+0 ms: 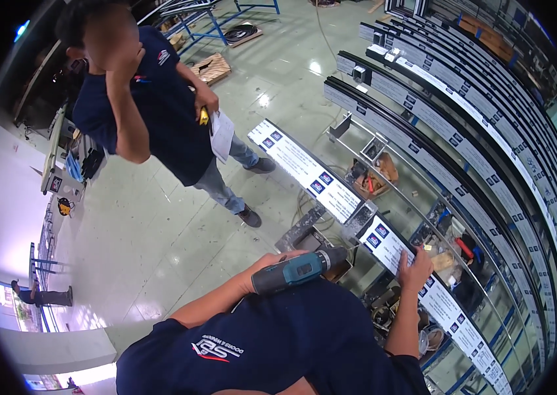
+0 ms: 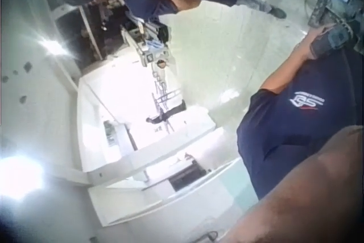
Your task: The person assembles metal profiles into window or door frames by drilling holes with a cordless drill, then securing the parts together with rivets using a pneumatic rivet gun.
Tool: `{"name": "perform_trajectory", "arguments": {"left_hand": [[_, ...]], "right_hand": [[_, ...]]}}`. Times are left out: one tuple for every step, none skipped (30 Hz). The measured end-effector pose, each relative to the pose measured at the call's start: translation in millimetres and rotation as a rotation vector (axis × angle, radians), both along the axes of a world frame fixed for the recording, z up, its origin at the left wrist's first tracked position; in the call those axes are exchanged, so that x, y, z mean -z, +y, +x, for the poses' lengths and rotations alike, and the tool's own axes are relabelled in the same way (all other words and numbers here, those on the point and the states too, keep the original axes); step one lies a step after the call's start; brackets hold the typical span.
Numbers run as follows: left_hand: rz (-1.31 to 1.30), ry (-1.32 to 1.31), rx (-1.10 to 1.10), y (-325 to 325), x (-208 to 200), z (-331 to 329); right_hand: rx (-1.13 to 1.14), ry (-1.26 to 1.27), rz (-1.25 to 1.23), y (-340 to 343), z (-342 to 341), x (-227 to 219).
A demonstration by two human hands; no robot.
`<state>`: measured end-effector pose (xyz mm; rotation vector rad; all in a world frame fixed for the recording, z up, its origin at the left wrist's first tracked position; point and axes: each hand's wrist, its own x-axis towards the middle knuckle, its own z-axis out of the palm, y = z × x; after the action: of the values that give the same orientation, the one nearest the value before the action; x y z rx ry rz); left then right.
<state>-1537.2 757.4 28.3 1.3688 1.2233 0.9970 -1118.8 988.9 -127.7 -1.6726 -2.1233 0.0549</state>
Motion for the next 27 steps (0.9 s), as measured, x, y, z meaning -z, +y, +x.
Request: {"name": "perform_trajectory", "arguments": {"left_hand": [[0.011, -0.003, 0.013, 1.3, -1.0, -0.6], [0.011, 0.001, 0.015, 2.6, -2.2, -0.8], [0.008, 0.000, 0.017, 3.5, -3.5, -0.7], [0.002, -0.003, 0.024, 5.2, -5.7, 0.1], [0.002, 0.000, 0.032, 6.5, -8.2, 0.7], [-0.029, 0.002, 0.031, 7.8, -11.2, 1.2], [-0.064, 0.001, 0.031, 6.9, -12.4, 2.3], [-0.069, 0.001, 0.040, 7.0, -9.9, 1.9], [-0.027, 0.026, 0.030, 7.7, -5.0, 0.8], [0.010, 0.045, 0.025, 7.1, -1.2, 1.2], [-0.002, 0.035, 0.043, 6.3, -0.3, 3.1], [-0.038, 0.015, 0.024, 6.6, 0.8, 2.7], [-0.075, -0.005, 0.001, 6.2, 2.6, 4.6], [-0.090, -0.019, 0.016, 6.0, 6.2, 6.9], [-0.080, -0.049, 0.008, 6.5, 11.6, 8.2], [-0.066, -0.077, -0.003, 8.8, 15.9, 8.3], [-0.053, -0.104, -0.014, 13.8, 15.0, 8.2], [-0.127, -0.077, -0.011, 17.7, 14.3, 8.9], [-0.143, -0.091, 0.009, 24.0, 15.5, 7.5], [-0.135, -0.079, 0.008, 28.4, 18.3, 6.5], [-0.132, -0.070, 0.014, 33.3, 20.8, 5.6], [-0.147, -0.199, 0.004, 42.2, 16.6, 4.8], [-0.174, -0.330, -0.016, 49.4, 8.2, 5.2], [-0.027, -0.018, 0.016, 52.7, -5.5, 0.5], [0.137, 0.290, 0.061, 61.5, -17.1, -10.3], [0.171, 0.341, 0.073, 70.7, -25.5, -25.1], [0.211, 0.400, 0.078, 76.7, -35.5, -37.4]], "right_hand": [[0.001, 0.004, 0.000, 0.6, -1.2, 0.9], [0.008, 0.000, -0.002, 1.1, -1.7, 1.4], [0.015, -0.004, -0.004, 1.6, -2.1, 1.9], [0.023, -0.002, -0.005, 0.8, -1.7, 1.4], [0.024, 0.005, -0.013, 1.0, -1.7, 1.0], [0.025, 0.012, -0.020, 2.1, -2.0, 0.6], [0.034, 0.012, -0.025, 0.6, -1.1, 0.0], [0.027, 0.018, -0.016, 0.2, -0.4, -0.6], [0.020, 0.024, -0.008, 0.7, 0.4, -1.1], [0.021, 0.025, 0.002, -0.2, 2.3, -0.6], [0.038, 0.015, -0.011, -1.5, 4.1, -0.1], [0.038, 0.021, -0.015, -1.3, 4.3, 1.2], [0.032, 0.026, -0.019, -0.7, 4.7, -0.3], [0.025, 0.039, -0.034, -1.5, 4.1, -3.8], [0.018, 0.052, -0.047, -2.6, 3.6, -7.2], [0.029, 0.039, -0.052, -2.8, 4.8, -5.3], [0.032, 0.035, -0.063, -2.7, 4.1, -5.1], [0.037, 0.029, -0.065, -3.4, 4.1, -4.9], [0.047, 0.022, -0.069, -2.9, 3.5, -4.2], [0.041, 0.026, -0.049, -0.2, 3.6, -1.6], [0.041, 0.026, -0.034, 3.4, 4.5, 3.4], [0.039, 0.066, -0.051, 9.0, 8.2, 11.9], [0.034, 0.104, -0.073, 16.3, 12.8, 19.5], [0.036, 0.148, -0.098, 22.8, 1.3, 13.0], [-0.006, 0.255, -0.073, 30.1, -10.9, 3.9], [-0.123, 0.311, 0.004, 39.9, -27.7, -13.1], [-0.212, 0.327, 0.015, 45.9, -48.5, -38.1]]}}
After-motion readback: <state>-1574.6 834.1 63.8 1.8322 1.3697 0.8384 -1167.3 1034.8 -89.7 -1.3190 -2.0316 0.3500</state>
